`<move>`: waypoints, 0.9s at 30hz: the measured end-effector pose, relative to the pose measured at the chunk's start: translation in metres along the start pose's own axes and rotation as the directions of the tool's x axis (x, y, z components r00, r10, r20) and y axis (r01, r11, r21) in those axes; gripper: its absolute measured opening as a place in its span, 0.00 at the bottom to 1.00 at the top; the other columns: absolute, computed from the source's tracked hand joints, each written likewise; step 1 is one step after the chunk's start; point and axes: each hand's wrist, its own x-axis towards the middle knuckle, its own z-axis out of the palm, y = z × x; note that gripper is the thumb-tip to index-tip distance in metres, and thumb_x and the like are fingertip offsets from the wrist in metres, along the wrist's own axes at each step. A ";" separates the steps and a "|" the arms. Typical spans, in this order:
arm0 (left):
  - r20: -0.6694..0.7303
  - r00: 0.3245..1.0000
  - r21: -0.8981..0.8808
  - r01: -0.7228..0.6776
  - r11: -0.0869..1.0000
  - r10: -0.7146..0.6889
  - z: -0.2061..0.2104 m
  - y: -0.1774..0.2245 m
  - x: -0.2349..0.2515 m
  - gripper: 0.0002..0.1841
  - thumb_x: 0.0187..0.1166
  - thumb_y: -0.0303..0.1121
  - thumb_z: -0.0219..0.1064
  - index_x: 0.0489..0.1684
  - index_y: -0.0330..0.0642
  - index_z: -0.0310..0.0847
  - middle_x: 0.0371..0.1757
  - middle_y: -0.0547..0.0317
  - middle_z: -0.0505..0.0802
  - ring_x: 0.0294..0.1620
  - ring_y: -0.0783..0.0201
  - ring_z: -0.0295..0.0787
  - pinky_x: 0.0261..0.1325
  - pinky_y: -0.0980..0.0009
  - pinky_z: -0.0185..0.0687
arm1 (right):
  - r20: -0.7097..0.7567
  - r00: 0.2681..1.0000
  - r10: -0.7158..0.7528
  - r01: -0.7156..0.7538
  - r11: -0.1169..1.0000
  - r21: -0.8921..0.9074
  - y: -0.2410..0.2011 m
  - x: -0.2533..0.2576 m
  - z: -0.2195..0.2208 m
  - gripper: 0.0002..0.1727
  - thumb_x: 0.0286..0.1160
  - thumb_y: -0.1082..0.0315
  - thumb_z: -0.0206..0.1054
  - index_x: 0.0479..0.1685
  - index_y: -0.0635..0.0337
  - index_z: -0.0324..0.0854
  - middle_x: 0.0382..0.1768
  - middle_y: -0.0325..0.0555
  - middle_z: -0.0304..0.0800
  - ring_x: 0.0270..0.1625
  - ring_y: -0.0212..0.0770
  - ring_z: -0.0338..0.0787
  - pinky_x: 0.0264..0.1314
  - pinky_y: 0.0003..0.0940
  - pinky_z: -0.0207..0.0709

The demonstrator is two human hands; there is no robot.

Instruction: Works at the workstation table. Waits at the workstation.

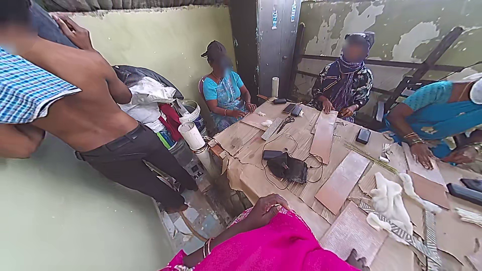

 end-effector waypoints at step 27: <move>-0.011 1.000 0.018 0.016 1.000 -0.016 -0.001 0.004 0.003 0.20 0.92 0.35 0.51 0.43 0.24 0.82 0.48 0.45 0.92 0.62 0.71 0.86 0.72 0.77 0.74 | -0.033 0.999 -0.012 0.013 0.999 0.042 -0.016 -0.040 -0.022 0.54 0.78 0.62 0.72 0.94 0.69 0.34 0.92 0.77 0.40 0.91 0.73 0.54 0.85 0.60 0.61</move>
